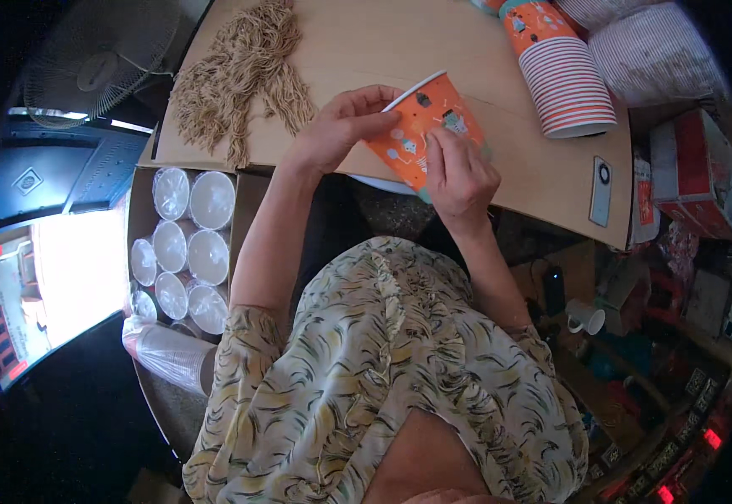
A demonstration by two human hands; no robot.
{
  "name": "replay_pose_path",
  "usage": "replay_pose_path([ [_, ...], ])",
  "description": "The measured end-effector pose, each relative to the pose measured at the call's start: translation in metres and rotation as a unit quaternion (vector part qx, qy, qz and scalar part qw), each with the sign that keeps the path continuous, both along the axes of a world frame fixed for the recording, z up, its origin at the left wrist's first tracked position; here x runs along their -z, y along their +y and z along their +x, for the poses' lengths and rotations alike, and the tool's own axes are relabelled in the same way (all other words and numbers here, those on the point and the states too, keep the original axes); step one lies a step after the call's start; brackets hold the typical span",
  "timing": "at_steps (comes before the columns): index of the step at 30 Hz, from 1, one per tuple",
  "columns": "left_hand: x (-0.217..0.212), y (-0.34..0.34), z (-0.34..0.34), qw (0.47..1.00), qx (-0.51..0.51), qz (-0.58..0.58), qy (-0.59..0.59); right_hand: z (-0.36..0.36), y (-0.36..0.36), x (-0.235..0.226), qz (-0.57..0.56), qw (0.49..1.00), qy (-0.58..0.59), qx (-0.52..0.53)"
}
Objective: Attaching thin cord strings to the rims of paper buckets for packaging.
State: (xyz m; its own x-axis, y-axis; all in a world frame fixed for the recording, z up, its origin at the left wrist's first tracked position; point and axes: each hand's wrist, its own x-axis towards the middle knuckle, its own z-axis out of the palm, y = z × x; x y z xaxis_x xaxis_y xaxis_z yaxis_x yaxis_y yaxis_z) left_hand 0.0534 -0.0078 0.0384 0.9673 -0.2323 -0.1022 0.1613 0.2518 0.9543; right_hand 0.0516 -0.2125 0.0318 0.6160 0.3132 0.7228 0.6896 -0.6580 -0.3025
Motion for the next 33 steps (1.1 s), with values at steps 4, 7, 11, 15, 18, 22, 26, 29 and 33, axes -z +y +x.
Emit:
replay_pose_path([
  [4, 0.006, 0.007, -0.005, 1.000, 0.006, -0.019, 0.009, -0.002, 0.005, 0.002, 0.007, 1.000, -0.006, -0.014],
  [7, 0.009, 0.009, -0.005, 1.000, 0.004, 0.001, 0.013, -0.002, 0.005, 0.003, 0.011, 1.000, -0.019, -0.019],
  [11, 0.012, 0.007, -0.006, 1.000, 0.000, -0.026, 0.017, -0.003, 0.005, 0.002, 0.020, 0.999, -0.006, -0.027],
  [15, 0.008, 0.004, -0.009, 0.999, -0.007, -0.032, 0.031, -0.007, 0.004, -0.002, 0.011, 1.000, 0.006, -0.026],
  [18, 0.008, -0.001, -0.011, 0.998, -0.041, -0.034, 0.036, -0.010, 0.006, -0.002, 0.016, 0.999, 0.006, -0.031],
  [22, 0.001, -0.011, -0.010, 0.994, -0.092, 0.028, 0.058, -0.013, 0.007, -0.001, 0.014, 0.999, 0.006, -0.035],
  [26, 0.002, -0.013, -0.014, 0.991, -0.112, 0.034, 0.064, -0.015, 0.009, 0.002, 0.024, 0.999, 0.007, -0.038],
  [29, 0.006, -0.012, -0.019, 0.992, -0.118, 0.022, 0.038, -0.014, 0.010, 0.002, 0.026, 0.999, 0.000, -0.031],
  [33, 0.004, -0.010, -0.028, 0.995, -0.096, 0.002, -0.023, -0.008, 0.004, -0.004, 0.038, 0.999, 0.022, -0.031],
])
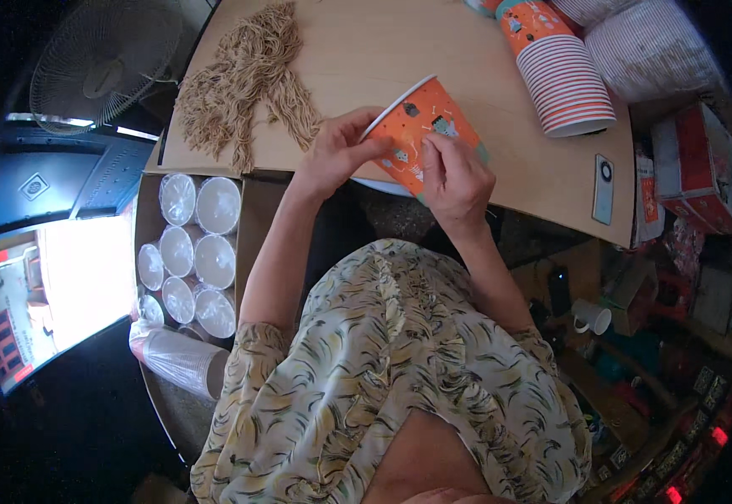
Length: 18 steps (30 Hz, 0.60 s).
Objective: Attaching thin cord strings to the rims of paper buckets for packaging.
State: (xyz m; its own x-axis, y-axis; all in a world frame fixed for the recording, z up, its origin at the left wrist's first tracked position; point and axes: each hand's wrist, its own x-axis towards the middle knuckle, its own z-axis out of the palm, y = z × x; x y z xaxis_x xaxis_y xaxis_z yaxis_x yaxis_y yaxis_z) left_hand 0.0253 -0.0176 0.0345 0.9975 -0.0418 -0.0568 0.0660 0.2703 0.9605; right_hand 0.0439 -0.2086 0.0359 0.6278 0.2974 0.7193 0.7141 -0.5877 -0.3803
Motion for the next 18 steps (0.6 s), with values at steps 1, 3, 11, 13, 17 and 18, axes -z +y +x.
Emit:
replay_pose_path([
  [1, -0.002, 0.001, -0.003, 1.000, 0.016, 0.014, -0.021, 0.001, 0.000, -0.002, 0.035, 0.998, 0.043, -0.022],
  [3, -0.005, 0.000, -0.007, 0.997, 0.001, 0.066, -0.029, 0.000, -0.003, -0.011, 0.073, 0.993, 0.085, -0.043],
  [11, -0.031, 0.000, 0.002, 0.848, -0.089, 0.460, -0.247, -0.011, -0.016, -0.034, 0.241, 0.858, 0.432, -0.141],
  [13, -0.021, -0.003, 0.005, 0.821, -0.078, 0.505, -0.255, -0.009, -0.018, -0.026, 0.241, 0.861, 0.425, -0.138],
  [17, -0.020, -0.009, 0.008, 0.813, -0.071, 0.525, -0.241, -0.006, -0.022, -0.010, 0.267, 0.835, 0.454, -0.162],
  [18, -0.023, -0.012, 0.005, 0.774, -0.080, 0.566, -0.270, -0.008, -0.024, -0.009, 0.270, 0.834, 0.454, -0.158],
])
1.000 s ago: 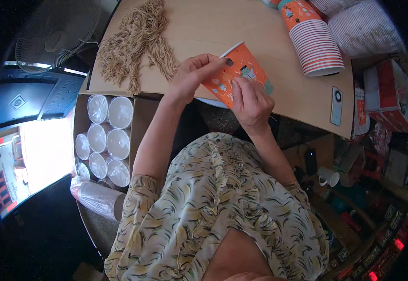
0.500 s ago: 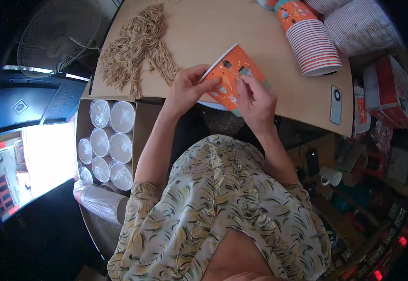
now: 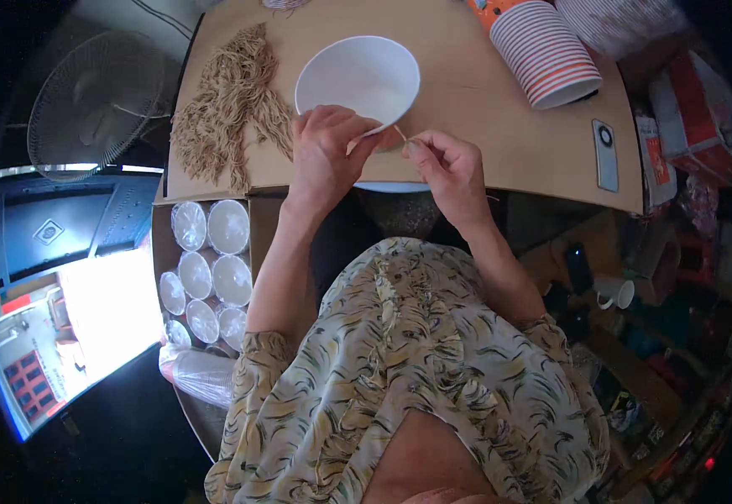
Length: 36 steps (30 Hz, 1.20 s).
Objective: Attaching thin cord strings to the rims of paper buckets for packaging.
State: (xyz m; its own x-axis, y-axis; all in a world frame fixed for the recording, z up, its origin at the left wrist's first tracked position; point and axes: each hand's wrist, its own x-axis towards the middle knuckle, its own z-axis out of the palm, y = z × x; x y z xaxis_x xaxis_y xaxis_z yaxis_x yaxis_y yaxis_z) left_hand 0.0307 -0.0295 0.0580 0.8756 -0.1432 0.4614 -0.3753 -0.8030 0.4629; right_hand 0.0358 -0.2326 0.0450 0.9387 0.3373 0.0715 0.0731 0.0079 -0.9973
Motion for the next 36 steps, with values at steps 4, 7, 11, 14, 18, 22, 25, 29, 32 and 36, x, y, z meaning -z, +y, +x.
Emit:
replay_pose_path([
  [4, -0.008, -0.010, -0.005, 0.997, 0.007, 0.031, -0.070, -0.005, -0.009, 0.000, -0.006, 1.000, -0.003, 0.014],
  [7, -0.018, -0.015, -0.019, 0.994, 0.013, -0.097, -0.055, -0.014, -0.018, -0.005, -0.039, 0.997, -0.057, 0.029],
  [11, -0.015, -0.018, -0.045, 0.888, 0.044, -0.384, 0.251, -0.024, -0.024, -0.019, -0.133, 0.965, -0.218, 0.052],
  [14, -0.024, -0.032, -0.040, 0.886, 0.109, -0.392, 0.221, -0.028, -0.030, -0.028, -0.172, 0.950, -0.260, 0.013],
  [18, -0.023, -0.029, -0.041, 0.848, 0.142, -0.420, 0.291, -0.031, -0.034, -0.029, -0.148, 0.961, -0.232, 0.011],
  [22, -0.014, -0.028, -0.043, 0.835, 0.153, -0.433, 0.304, -0.038, -0.037, -0.024, -0.098, 0.979, -0.177, 0.000],
  [25, -0.011, -0.032, -0.048, 0.837, 0.132, -0.442, 0.295, -0.041, -0.041, -0.011, -0.047, 0.995, -0.084, -0.001],
  [29, -0.011, -0.031, -0.049, 0.857, 0.105, -0.413, 0.290, -0.043, -0.047, -0.004, 0.005, 1.000, -0.012, -0.018],
  [32, -0.020, -0.028, -0.043, 0.928, 0.059, -0.303, 0.209, -0.043, -0.048, -0.007, 0.023, 1.000, -0.015, 0.005],
  [36, -0.020, -0.021, -0.023, 1.000, -0.020, -0.002, -0.001, -0.038, -0.045, 0.002, 0.027, 0.996, -0.041, 0.080],
])
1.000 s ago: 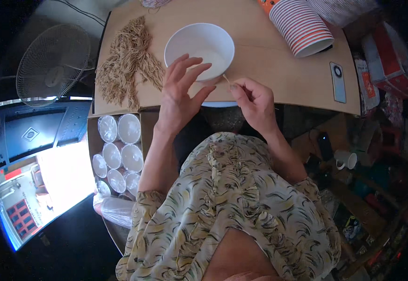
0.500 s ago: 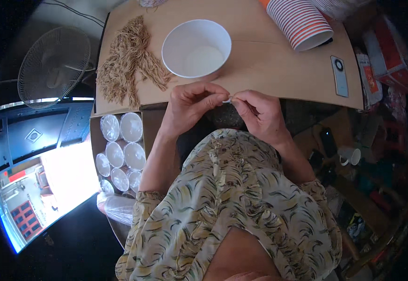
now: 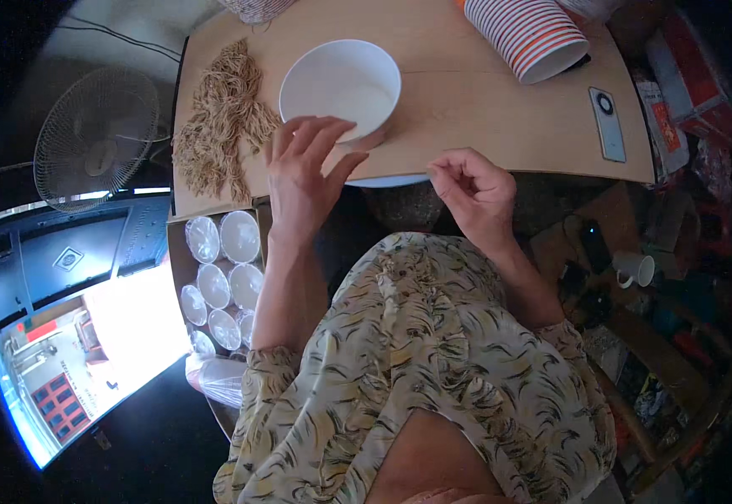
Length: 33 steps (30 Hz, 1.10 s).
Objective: Attaching thin cord strings to the rims of paper buckets for packaging.
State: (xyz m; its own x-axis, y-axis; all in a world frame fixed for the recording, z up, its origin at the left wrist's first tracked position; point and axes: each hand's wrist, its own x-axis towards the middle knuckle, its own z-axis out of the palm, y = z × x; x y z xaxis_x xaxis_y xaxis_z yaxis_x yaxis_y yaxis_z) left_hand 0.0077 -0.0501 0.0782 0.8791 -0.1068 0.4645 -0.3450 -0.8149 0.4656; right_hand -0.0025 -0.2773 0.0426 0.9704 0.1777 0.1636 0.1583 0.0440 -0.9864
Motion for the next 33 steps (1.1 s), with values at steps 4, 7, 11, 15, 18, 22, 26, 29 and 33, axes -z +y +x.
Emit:
replay_pose_path([
  [4, 0.023, 0.013, 0.012, 0.996, -0.019, 0.083, -0.009, 0.008, 0.017, 0.004, -0.016, 0.997, -0.063, 0.043],
  [7, 0.021, 0.012, 0.016, 0.998, -0.011, 0.057, -0.016, 0.013, 0.027, 0.002, -0.038, 0.995, -0.082, 0.051],
  [11, 0.017, 0.006, 0.017, 1.000, -0.016, 0.001, -0.023, 0.021, 0.041, 0.006, -0.058, 0.990, -0.109, 0.064],
  [15, 0.021, 0.010, 0.018, 0.999, -0.030, -0.009, -0.012, 0.024, 0.049, 0.010, -0.052, 0.993, -0.090, 0.052],
  [18, 0.024, 0.011, 0.018, 1.000, -0.019, -0.012, -0.012, 0.026, 0.052, 0.011, -0.028, 0.995, -0.081, 0.045],
  [22, 0.024, 0.010, 0.018, 1.000, -0.016, -0.013, -0.011, 0.027, 0.050, 0.014, -0.050, 0.994, -0.084, 0.045],
  [26, 0.023, 0.007, 0.017, 1.000, -0.021, -0.002, -0.013, 0.028, 0.052, 0.016, -0.046, 0.995, -0.077, 0.051],
  [29, 0.021, 0.005, 0.017, 1.000, -0.013, -0.001, -0.018, 0.030, 0.051, 0.017, -0.055, 0.993, -0.094, 0.054],
  [33, 0.018, 0.000, 0.015, 1.000, -0.019, 0.003, -0.021, 0.032, 0.051, 0.024, -0.056, 0.993, -0.089, 0.056],
])
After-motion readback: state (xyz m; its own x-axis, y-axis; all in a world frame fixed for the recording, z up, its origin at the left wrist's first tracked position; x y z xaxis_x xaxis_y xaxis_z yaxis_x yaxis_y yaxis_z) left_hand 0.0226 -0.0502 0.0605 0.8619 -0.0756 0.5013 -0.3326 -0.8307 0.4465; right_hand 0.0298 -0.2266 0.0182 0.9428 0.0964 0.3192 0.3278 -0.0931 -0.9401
